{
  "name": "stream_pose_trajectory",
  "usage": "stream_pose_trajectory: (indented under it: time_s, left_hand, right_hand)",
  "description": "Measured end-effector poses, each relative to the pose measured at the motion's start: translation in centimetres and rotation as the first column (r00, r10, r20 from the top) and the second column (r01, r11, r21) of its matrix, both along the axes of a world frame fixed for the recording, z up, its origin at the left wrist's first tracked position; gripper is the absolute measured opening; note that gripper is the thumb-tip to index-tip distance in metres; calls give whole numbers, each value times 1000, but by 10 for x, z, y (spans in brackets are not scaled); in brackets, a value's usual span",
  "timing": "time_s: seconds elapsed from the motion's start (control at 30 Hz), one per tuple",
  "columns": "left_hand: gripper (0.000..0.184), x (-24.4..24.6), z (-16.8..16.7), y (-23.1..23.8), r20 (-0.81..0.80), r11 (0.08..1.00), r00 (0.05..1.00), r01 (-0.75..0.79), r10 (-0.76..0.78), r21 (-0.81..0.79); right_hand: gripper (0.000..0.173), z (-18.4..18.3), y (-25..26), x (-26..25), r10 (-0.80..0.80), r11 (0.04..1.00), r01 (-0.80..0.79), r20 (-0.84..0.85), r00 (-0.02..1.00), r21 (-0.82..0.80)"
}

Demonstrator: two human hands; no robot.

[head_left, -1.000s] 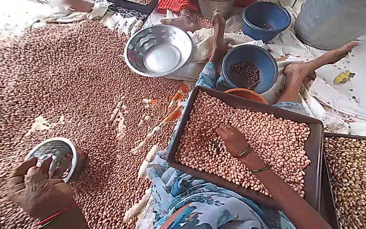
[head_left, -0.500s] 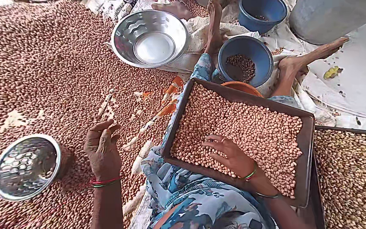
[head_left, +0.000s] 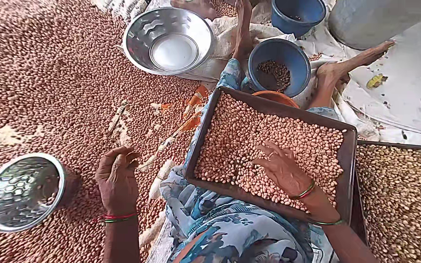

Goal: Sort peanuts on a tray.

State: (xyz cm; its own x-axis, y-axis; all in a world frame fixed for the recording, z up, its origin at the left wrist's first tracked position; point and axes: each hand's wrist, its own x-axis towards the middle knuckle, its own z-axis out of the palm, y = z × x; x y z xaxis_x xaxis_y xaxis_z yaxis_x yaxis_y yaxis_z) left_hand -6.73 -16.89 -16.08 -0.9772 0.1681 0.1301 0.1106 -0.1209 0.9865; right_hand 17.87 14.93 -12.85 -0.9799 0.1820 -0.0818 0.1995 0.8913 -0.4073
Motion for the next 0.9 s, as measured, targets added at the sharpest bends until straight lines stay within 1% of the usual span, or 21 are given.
stream_pose_trajectory:
  time_s: [0.03,0.07,0.1,0.13,0.17,0.2,0.23,0.27,0.3,0.33,0.37,0.4,0.43,0.5,0.57,0.6,0.67,0.73,0.77,0.83,0.9]
  left_hand:
    - [25,1,1,5,-10,999,999,32,-32,-5]
    - [23,1,3,8,-38,997,997,72,-73,-20]
    - [21,0,4,10,-79,993,991,108,-111,-42]
    - [19,-1,5,10,-121,989,982,136,-143,-64]
    - [19,-3,6,9,-150,985,975,152,-163,-86]
    - [19,-5,7,8,-160,983,972,156,-170,-97]
    - [21,-6,7,6,-152,983,974,156,-169,-94]
    - [22,-7,7,5,-132,984,977,155,-165,-83]
    - [24,-6,7,6,-107,987,983,146,-153,-69]
    - [25,-4,6,7,-76,990,987,137,-140,-46]
    - [26,-2,4,10,-49,991,990,132,-133,-24]
    - [27,0,2,13,-27,991,991,134,-134,-2]
    - [28,2,-1,17,-11,989,990,143,-143,22]
    - [29,7,-4,27,11,982,983,180,-181,52]
    - [28,10,-4,37,2,966,968,250,-251,70]
    - [27,12,-3,41,-17,955,957,290,-290,66]
    - [25,16,2,47,-72,936,935,350,-348,24]
    - [23,14,3,47,-133,924,915,380,-381,-35]
    - [22,12,3,46,-151,922,909,384,-388,-59]
    - [21,7,2,41,-157,921,907,382,-390,-77]
    - [21,4,-2,34,-134,924,914,375,-382,-75]
  right_hand:
    - [38,-11,-15,0,114,986,-118,-37,993,-116]
    - [36,-21,-27,4,185,957,-189,-40,982,-220]
    - [30,-28,-32,10,208,944,-204,-12,978,-259]
    - [29,-27,-30,18,184,949,-163,54,981,-271]
    - [28,-17,-23,25,121,962,-79,148,982,-260]
    - [28,-4,-12,32,27,979,24,249,968,-202]
    - [27,8,-1,40,-87,986,124,297,951,-108]
    - [28,18,10,48,-217,974,225,273,937,0]
    - [31,26,21,55,-342,940,329,229,911,94]
    - [33,29,31,60,-432,897,407,141,891,174]
    - [32,29,40,60,-470,864,450,43,881,227]
    - [30,27,44,54,-472,853,464,-26,881,238]
    - [27,22,42,41,-432,875,439,-80,898,204]
    - [31,0,27,2,-290,954,298,-167,942,23]
    - [44,-21,1,-43,-161,973,131,-149,976,-192]
    - [47,-32,-13,-62,-95,967,60,-134,986,-246]
    - [44,-45,-39,-86,50,962,-62,-53,997,-265]
    - [37,-43,-43,-89,105,974,-100,12,994,-204]
    - [35,-40,-33,-83,65,984,-60,22,998,-166]
    - [34,-30,1,-53,-140,989,137,-50,989,-57]
    - [27,-10,43,-7,-381,924,383,-122,916,-7]
